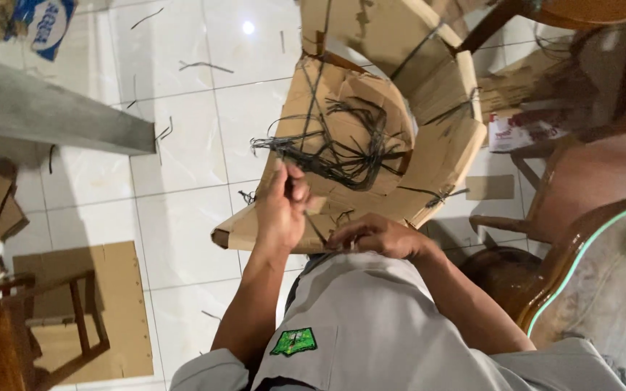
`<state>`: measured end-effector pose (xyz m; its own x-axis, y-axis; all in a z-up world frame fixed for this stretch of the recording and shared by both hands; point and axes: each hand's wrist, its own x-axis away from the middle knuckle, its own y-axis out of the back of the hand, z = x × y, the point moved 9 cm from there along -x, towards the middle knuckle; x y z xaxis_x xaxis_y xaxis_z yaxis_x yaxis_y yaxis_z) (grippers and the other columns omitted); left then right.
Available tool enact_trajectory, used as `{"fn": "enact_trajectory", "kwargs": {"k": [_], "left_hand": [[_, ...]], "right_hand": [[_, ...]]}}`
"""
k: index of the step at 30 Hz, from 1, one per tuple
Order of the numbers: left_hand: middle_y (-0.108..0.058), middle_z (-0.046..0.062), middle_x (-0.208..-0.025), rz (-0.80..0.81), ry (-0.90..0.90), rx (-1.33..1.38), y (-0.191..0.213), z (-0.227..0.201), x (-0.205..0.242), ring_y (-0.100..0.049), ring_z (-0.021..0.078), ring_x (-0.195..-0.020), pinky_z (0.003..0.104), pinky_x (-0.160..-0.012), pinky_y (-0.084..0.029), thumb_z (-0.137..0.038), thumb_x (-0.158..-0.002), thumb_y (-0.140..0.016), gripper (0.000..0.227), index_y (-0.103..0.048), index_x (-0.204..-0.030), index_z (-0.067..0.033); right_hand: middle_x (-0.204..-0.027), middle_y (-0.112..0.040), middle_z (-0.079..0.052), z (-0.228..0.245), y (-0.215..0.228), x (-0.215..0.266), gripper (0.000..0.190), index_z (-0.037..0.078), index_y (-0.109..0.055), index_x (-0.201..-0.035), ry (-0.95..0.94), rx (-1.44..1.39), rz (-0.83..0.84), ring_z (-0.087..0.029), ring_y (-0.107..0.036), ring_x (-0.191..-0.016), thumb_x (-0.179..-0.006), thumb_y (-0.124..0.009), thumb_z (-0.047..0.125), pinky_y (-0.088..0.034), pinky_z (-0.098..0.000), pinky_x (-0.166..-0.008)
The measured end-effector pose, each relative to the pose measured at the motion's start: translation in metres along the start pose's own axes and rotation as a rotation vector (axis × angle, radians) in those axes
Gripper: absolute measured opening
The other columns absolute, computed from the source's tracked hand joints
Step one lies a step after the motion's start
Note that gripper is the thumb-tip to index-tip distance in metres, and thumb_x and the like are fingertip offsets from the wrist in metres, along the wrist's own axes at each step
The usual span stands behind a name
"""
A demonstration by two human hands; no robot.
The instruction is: Assembling a cardboard furniture component by threading and tying black plastic ties through pre-drilled holes.
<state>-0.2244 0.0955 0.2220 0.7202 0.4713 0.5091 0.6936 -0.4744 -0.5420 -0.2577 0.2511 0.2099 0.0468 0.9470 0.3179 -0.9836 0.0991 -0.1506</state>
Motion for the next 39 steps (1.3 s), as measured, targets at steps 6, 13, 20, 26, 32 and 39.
{"fn": "enact_trajectory", "kwargs": {"k": [6,13,20,26,32,39], "left_hand": [[-0.044,-0.003,-0.054,0.245,-0.307,-0.423,-0.015,0.013,0.01,-0.042,0.007,-0.045,0.02,-0.049,-0.037,-0.036,-0.112,-0.047,0.04,-0.064,-0.087,-0.0103],[-0.048,0.002,-0.053,0.617,-0.158,-0.77,-0.034,0.06,0.03,-0.04,0.0096,-0.05,0.028,-0.053,-0.038,-0.026,-0.113,-0.046,0.044,-0.059,-0.074,-0.011],[-0.057,0.003,-0.069,0.352,-0.078,-0.703,0.058,0.03,-0.003,-0.054,0.0118,-0.063,0.027,-0.057,-0.047,-0.017,-0.101,-0.064,0.014,-0.067,-0.089,-0.0093],[-0.051,-0.004,-0.056,0.136,0.011,-0.241,0.124,-0.024,-0.015,-0.046,0.006,-0.045,0.017,-0.043,-0.039,-0.028,-0.104,-0.063,0.027,-0.062,-0.079,-0.0175],[-0.05,-0.005,-0.057,0.28,-0.003,0.343,0.147,-0.022,-0.03,-0.048,0.0051,-0.047,0.017,-0.046,-0.043,-0.033,-0.112,-0.05,0.032,-0.064,-0.091,-0.0129],[-0.075,0.006,-0.1,0.206,0.083,0.704,0.144,0.01,-0.044,-0.073,0.0163,-0.091,0.023,-0.079,-0.056,-0.018,-0.104,-0.064,0.013,-0.07,-0.11,-0.0082]], "right_hand": [[-0.107,-0.075,-0.014,0.004,0.046,0.02,0.042,0.009,-0.072,-0.131,-0.007,-0.088,-0.608,-0.024,-0.067,-0.1,-0.098,-0.058,0.032,-0.056,-0.0413,-0.089],[-0.086,-0.075,-0.02,0.038,0.039,0.02,0.036,-0.007,-0.074,-0.11,0.271,-0.384,-0.7,-0.024,-0.072,-0.079,-0.104,-0.058,0.025,-0.062,-0.0349,-0.069],[-0.09,-0.076,-0.016,0.018,0.103,0.08,0.04,0.005,-0.069,-0.093,0.386,-0.402,-1.112,-0.024,-0.078,-0.086,-0.111,-0.049,0.034,-0.061,-0.0339,-0.082],[-0.092,-0.076,-0.012,-0.005,0.157,0.139,0.034,0.013,-0.065,-0.095,0.418,-0.444,-1.31,-0.021,-0.079,-0.086,-0.111,-0.051,0.039,-0.064,-0.0284,-0.08],[-0.09,-0.076,-0.01,-0.005,0.162,0.149,0.032,0.014,-0.064,-0.093,0.432,-0.496,-1.348,-0.017,-0.079,-0.081,-0.107,-0.055,0.042,-0.065,-0.0224,-0.071],[-0.09,-0.071,-0.024,0.053,0.101,0.112,0.021,0.005,-0.067,-0.104,-0.342,0.711,-0.962,-0.048,-0.07,-0.088,-0.105,-0.065,0.026,-0.053,-0.0598,-0.075]]}}
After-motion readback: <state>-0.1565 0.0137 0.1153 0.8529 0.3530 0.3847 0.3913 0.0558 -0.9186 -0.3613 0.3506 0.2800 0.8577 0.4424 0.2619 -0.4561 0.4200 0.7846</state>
